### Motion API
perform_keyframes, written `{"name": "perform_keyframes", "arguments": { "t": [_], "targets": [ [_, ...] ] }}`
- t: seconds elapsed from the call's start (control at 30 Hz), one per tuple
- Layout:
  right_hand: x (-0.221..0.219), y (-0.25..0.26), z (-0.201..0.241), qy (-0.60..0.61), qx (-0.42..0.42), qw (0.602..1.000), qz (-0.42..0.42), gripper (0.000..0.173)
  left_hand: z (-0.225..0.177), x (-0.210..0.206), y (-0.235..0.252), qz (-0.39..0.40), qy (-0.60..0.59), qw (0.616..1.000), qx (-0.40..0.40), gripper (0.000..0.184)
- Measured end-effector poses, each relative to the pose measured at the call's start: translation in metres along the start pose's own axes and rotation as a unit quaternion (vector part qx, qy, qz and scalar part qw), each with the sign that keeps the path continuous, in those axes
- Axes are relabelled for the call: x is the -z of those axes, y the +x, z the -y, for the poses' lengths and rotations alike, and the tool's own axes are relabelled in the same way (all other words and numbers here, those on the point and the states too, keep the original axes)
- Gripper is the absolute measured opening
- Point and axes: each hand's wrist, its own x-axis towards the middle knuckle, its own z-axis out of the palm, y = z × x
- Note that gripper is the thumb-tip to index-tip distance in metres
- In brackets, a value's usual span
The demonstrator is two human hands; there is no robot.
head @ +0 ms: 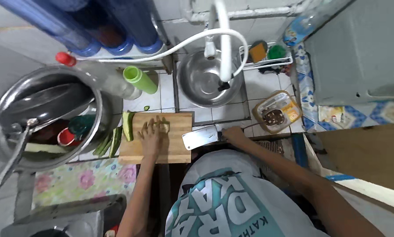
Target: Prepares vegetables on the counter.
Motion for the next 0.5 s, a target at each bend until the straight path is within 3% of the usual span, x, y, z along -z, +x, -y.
{"name": "perform_keyframes", "arguments": {
  "t": [0.2, 0.37, 0.5],
  "targets": [
    [-0.013, -0.024, -0.029, 0.062, -0.047, 0.996, -0.031, 0.04, 0.018, -0.005, 0.013, 0.04, 0.031, 0.998, -0.046, 0.059],
    [-0.021, -0.082, -0.061, 0.11, -0.152, 0.982, -0.039, 0.045, 0.023, -0.005, 0.019, 0.058, 0.031, 0.996, -0.053, 0.061],
    [-0.028, -0.137, -0.088, 0.154, -0.249, 0.949, -0.119, 0.05, 0.017, 0.006, 0.028, 0.096, 0.031, 0.994, -0.045, 0.064]
  ]
}}
